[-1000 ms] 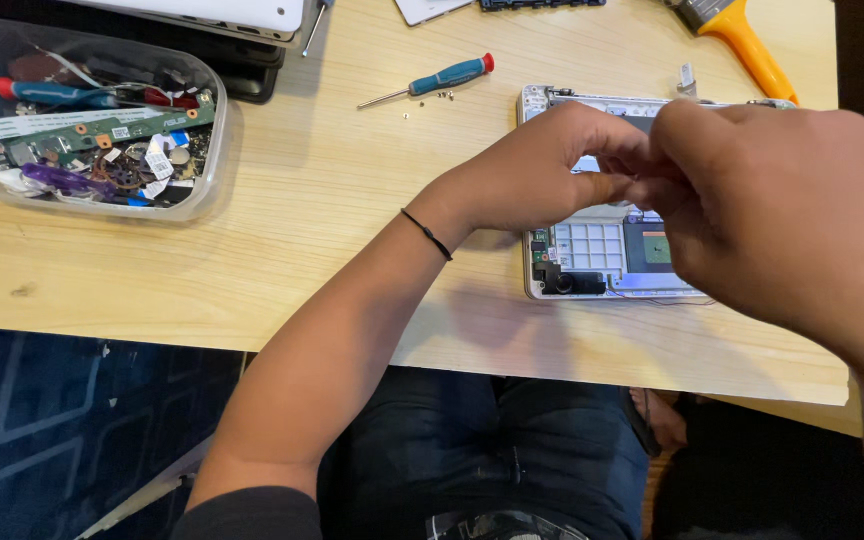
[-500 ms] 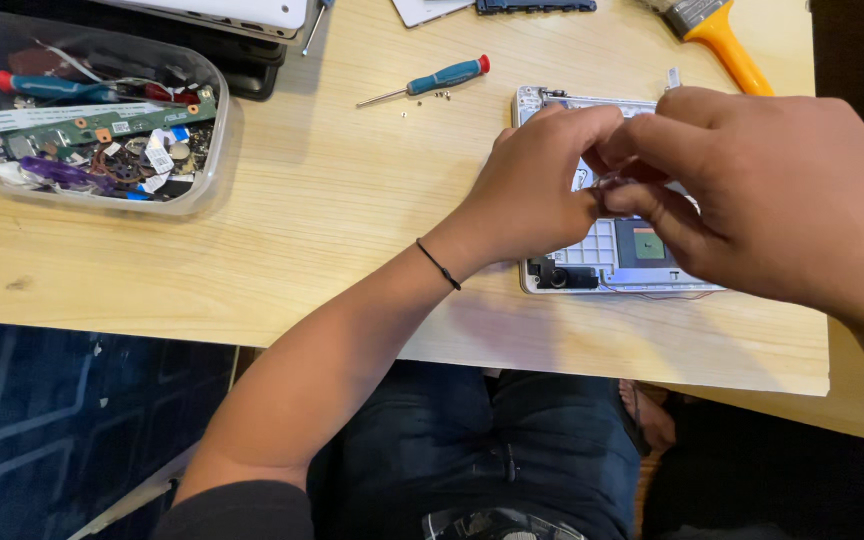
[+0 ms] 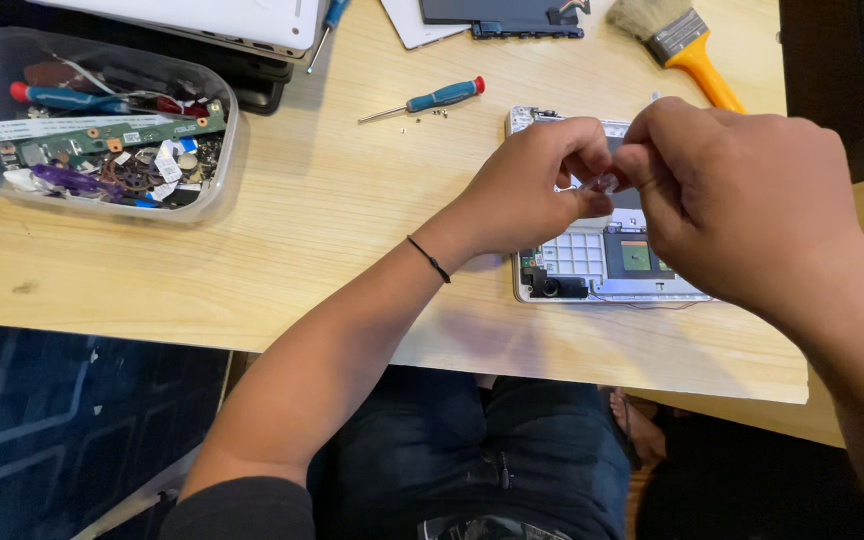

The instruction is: The person uses a red screwdriver to remove screws from a disassembled tablet lying on a wooden table. They carefully place the removed screws on the table and continue to work on the internal components of the device.

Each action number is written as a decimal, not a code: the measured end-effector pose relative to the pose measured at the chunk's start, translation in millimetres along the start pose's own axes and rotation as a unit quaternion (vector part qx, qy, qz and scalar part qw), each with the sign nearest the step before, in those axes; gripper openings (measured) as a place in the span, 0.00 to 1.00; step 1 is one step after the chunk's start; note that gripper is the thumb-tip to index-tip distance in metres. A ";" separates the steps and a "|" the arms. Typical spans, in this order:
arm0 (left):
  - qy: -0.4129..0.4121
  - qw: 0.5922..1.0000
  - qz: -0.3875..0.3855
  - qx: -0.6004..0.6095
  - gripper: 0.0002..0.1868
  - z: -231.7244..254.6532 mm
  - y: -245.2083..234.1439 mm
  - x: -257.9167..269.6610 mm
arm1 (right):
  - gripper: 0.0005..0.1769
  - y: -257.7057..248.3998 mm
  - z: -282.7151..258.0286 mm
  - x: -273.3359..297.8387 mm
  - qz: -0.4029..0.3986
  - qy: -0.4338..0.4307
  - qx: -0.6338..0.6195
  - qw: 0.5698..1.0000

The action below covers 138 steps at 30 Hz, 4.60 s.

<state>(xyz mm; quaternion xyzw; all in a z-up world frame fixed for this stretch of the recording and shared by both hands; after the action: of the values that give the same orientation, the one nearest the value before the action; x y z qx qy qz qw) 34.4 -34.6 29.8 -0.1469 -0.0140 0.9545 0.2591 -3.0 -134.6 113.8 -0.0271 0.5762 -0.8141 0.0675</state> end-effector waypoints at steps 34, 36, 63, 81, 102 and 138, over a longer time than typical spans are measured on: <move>0.108 0.952 -0.145 0.247 0.10 -6.5 14.3 1.8 | 0.19 2.4 3.9 -5.7 -0.124 0.034 0.043 0.991; 0.105 0.960 -0.150 0.210 0.10 -9.5 15.3 0.9 | 0.20 2.5 3.4 -2.3 -0.142 0.044 0.037 0.988; 0.114 0.993 -0.024 0.000 0.20 9.2 8.5 0.6 | 0.13 5.7 -6.3 10.0 -0.050 -0.190 -0.151 0.969; -0.068 0.902 -0.182 -0.385 0.05 -28.0 -7.5 2.4 | 0.13 197.1 186.1 27.8 0.197 0.161 -0.888 0.383; -0.145 0.872 -0.209 -0.418 0.07 -29.4 -12.3 9.3 | 0.18 162.8 128.4 25.2 0.168 0.037 -0.830 0.531; 0.084 0.879 -0.198 -0.425 0.01 -31.8 34.2 8.4 | 0.13 145.3 108.0 33.7 0.150 -0.034 -0.771 0.618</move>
<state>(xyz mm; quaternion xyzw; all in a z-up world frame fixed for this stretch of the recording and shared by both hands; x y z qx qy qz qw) 19.9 -61.6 -6.4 -0.3168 -0.4254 0.7695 0.3557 -11.8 -287.8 12.0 -0.0100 0.9856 -0.0484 0.1620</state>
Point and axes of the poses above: each hand's wrist, its own x-axis away from the middle knuckle, its own y-axis out of the palm, z = x × y, the point moved 7 cm from there along -x, towards the middle knuckle, and after that the axes turned 5 degrees about y, right-handed, at the moved point
